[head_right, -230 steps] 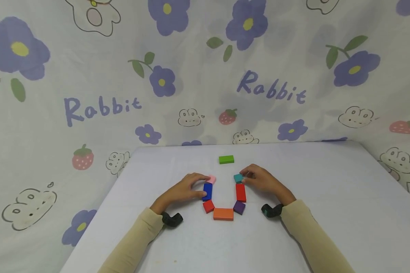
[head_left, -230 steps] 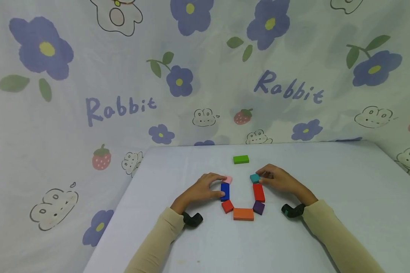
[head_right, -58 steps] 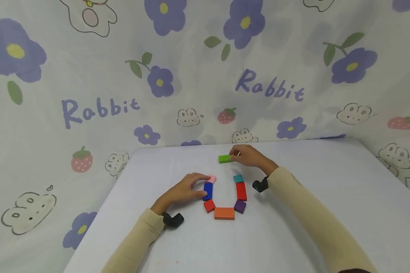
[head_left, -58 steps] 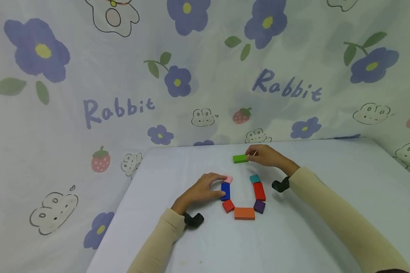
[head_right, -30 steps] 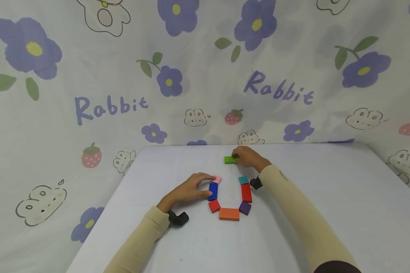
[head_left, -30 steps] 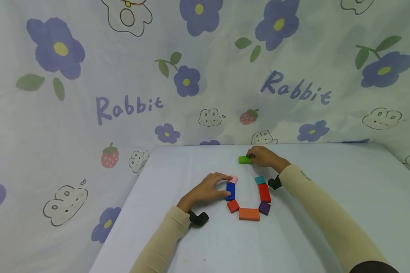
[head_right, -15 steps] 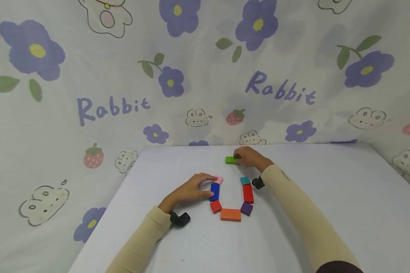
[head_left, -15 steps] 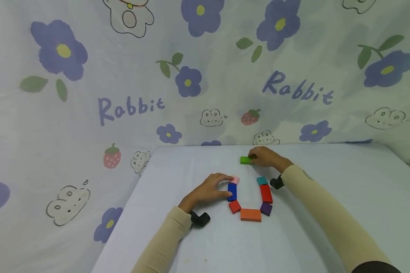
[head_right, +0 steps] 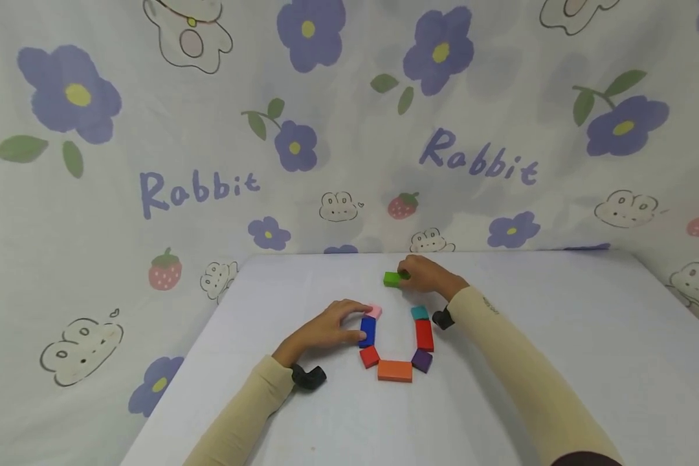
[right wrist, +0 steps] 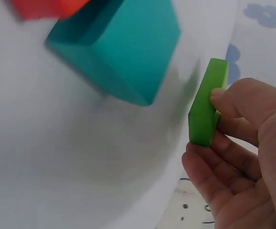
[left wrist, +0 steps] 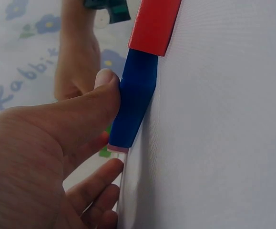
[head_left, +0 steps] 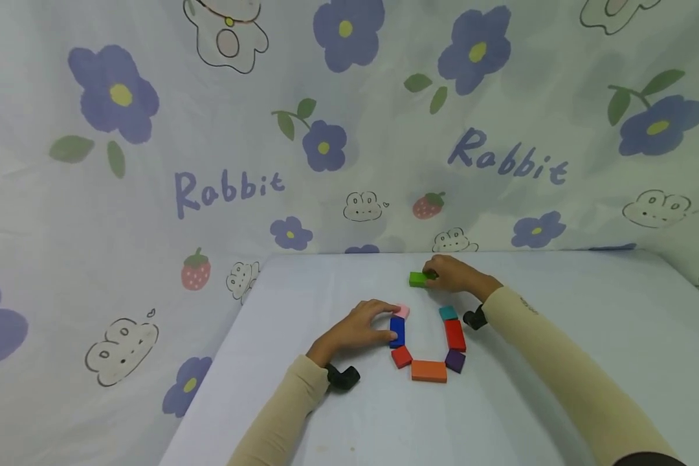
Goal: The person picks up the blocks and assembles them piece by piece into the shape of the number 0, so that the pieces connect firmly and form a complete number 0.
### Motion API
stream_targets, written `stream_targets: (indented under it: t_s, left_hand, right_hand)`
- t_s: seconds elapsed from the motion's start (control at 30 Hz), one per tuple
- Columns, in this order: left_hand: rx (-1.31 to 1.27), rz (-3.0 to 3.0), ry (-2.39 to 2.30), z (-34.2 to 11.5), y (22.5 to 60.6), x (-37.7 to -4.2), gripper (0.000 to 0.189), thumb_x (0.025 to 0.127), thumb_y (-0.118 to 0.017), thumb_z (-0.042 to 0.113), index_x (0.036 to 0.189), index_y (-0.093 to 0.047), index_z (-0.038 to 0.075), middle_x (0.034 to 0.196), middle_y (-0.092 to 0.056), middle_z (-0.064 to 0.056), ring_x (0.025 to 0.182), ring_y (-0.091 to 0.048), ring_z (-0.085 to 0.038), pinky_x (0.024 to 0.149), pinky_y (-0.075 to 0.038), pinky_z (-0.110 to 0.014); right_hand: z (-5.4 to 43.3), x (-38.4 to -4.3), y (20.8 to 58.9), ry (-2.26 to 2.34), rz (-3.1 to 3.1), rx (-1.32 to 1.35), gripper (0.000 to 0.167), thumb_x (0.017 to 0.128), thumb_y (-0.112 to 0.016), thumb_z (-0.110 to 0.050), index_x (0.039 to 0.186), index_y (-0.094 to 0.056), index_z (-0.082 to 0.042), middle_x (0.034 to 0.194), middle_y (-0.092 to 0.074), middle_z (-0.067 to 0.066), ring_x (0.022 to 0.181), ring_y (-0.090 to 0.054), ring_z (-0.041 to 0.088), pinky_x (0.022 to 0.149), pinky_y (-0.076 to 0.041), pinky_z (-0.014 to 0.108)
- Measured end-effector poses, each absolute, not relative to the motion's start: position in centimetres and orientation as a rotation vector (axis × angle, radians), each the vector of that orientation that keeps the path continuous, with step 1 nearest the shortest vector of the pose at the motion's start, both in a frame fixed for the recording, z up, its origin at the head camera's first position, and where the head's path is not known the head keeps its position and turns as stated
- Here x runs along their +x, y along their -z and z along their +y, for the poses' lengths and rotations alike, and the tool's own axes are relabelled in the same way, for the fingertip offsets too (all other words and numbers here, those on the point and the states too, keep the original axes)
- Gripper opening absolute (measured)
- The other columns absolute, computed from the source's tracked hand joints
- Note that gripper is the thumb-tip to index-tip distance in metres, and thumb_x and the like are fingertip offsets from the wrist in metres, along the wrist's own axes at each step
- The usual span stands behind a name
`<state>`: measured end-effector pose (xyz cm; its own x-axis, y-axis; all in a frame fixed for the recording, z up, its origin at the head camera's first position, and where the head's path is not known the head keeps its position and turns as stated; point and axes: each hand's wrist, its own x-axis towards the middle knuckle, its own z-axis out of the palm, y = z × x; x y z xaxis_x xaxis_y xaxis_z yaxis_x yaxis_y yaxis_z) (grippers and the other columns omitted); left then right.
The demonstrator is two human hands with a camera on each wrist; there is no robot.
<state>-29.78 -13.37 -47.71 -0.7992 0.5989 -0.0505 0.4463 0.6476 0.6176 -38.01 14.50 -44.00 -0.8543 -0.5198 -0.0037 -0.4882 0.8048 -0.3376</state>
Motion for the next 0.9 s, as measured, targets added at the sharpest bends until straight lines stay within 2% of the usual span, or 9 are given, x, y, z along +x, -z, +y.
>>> stream_targets:
  t_s: [0.37, 0.9]
  left_hand:
    - [0.865, 2.613, -0.884, -13.4, 47.6, -29.7, 0.06, 0.09, -0.07, 0.049, 0.145, -0.052, 0.031, 0.149, -0.05, 0.001, 0.139, -0.039, -0.023, 0.114, -0.036, -0.05]
    - [0.866, 2.617, -0.884, -13.4, 47.7, -29.7, 0.061, 0.091, -0.07, 0.048, 0.146, -0.051, 0.03, 0.15, -0.049, 0.001, 0.139, -0.039, -0.023, 0.114, -0.036, -0.05]
  right_hand:
    - [14.3, -36.0, 43.0, 0.559, 2.817, -0.878, 0.027, 0.091, -0.071, -0.015, 0.116, -0.07, -0.004, 0.111, -0.068, 0.01, 0.096, -0.062, 0.018, 0.093, -0.056, 0.038]
    - [14.5, -34.5, 43.4, 0.512, 2.711, -0.84, 0.023, 0.091, -0.073, -0.019, 0.111, -0.068, -0.01, 0.104, -0.066, 0.001, 0.093, -0.058, 0.015, 0.092, -0.055, 0.035]
